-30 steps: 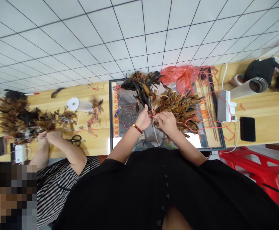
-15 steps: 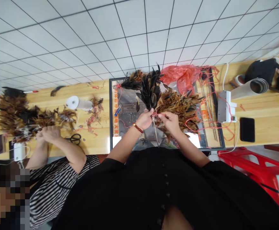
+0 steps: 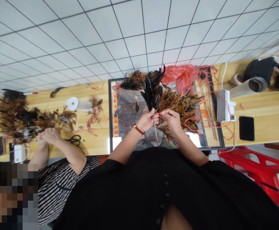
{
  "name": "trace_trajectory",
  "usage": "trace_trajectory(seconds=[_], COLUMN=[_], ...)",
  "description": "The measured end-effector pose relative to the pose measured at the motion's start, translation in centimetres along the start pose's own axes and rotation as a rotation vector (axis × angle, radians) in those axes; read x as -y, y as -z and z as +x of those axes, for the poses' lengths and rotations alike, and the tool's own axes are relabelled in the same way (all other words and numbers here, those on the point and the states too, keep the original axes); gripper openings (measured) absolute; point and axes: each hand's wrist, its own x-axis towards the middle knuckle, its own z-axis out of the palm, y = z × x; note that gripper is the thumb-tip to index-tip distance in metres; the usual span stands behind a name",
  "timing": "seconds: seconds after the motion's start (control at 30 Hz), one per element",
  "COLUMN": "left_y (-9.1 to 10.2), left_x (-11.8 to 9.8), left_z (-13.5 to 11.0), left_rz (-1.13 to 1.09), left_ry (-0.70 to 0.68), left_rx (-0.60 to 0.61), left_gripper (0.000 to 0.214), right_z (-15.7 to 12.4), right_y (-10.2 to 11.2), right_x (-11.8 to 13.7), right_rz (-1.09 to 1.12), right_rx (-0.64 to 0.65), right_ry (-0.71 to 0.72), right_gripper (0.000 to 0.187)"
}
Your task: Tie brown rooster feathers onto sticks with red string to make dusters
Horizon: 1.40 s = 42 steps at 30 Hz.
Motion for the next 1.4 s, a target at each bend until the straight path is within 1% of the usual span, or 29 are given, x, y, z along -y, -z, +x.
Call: trace_trajectory(seconds=[0.07,0.13,0.17,0.23,0.3,0.33,0.37,0.4,0.43,0.5,0.57,0.67,0.73,0.83,0.93,1.07,1.13,1.23,1.33,1.4], left_y=[-0.1,0.1,0.3,0.6,0.8,0.8,0.8,0.8,0.8,0.8,1.1,1.5,1.8,2.3,2.8,3.2,3.3,3.1,2.8,2.8], left_x=[0.5,0.6,0.6,0.1,-0.6,-1.0,-1.4,-1.7,-1.9,-2.1,-2.0,-1.8,-1.8,-2.0,-2.2,-2.2,-2.3,-2.2,-2.0,-1.8], left_z=[0.1,0.1,0.1,-0.1,-0.3,-0.5,-0.6,-0.6,-0.7,-0.6,-0.5,-0.2,0.1,0.4,0.9,1.4,1.5,1.5,1.7,1.8], left_rz=[-0.002,-0.006,-0.011,-0.018,-0.014,-0.008,-0.003,0.000,0.001,0.007,0.031,0.036,-0.011,-0.072,-0.058,0.011,-0.016,-0.114,-0.180,-0.211], left_ry=[-0.076,-0.135,-0.145,-0.126,-0.080,-0.055,-0.032,-0.015,-0.001,0.019,0.031,0.017,0.002,0.019,0.030,0.040,0.025,-0.011,-0.057,-0.100], left_rx=[-0.061,-0.107,-0.107,-0.060,0.007,0.034,0.057,0.075,0.089,0.102,0.080,0.008,-0.034,-0.046,-0.038,-0.150,-0.202,-0.187,-0.160,-0.188], left_gripper=[0.030,0.026,0.023,0.017,0.014,0.012,0.011,0.009,0.006,0.004,0.007,0.004,0.007,0.014,0.015,0.011,0.012,0.013,0.010,0.011], right_z=[-0.2,-0.3,-0.3,0.0,0.5,0.8,1.0,1.3,1.4,1.5,1.4,1.4,1.4,1.5,1.6,1.6,1.6,1.4,1.1,0.8], right_y=[0.2,0.5,0.8,1.3,1.7,1.8,1.8,1.7,1.7,1.6,1.6,1.9,2.3,3.0,3.6,4.3,4.5,4.6,4.2,3.9], right_x=[-0.1,0.1,0.3,0.7,1.0,1.1,1.2,1.2,1.3,1.6,1.9,2.1,1.9,1.2,0.7,0.9,1.2,1.6,1.9,2.1], right_rz=[-0.030,-0.096,-0.118,-0.106,-0.073,-0.083,-0.113,-0.151,-0.186,-0.219,-0.217,-0.208,-0.195,-0.204,-0.223,-0.192,-0.166,-0.083,-0.036,-0.052], right_rx=[0.035,0.107,0.145,0.225,0.342,0.415,0.474,0.492,0.469,0.339,0.216,0.116,0.044,-0.041,-0.072,-0.049,-0.023,-0.007,0.013,0.025], right_ry=[0.005,0.061,0.092,0.106,0.035,-0.007,-0.031,-0.033,-0.017,0.039,0.076,0.074,0.047,0.022,0.056,0.078,0.098,0.132,0.070,0.023], right_gripper=[0.024,0.024,0.024,0.032,0.045,0.047,0.045,0.041,0.037,0.035,0.032,0.029,0.027,0.027,0.028,0.028,0.029,0.032,0.037,0.040])
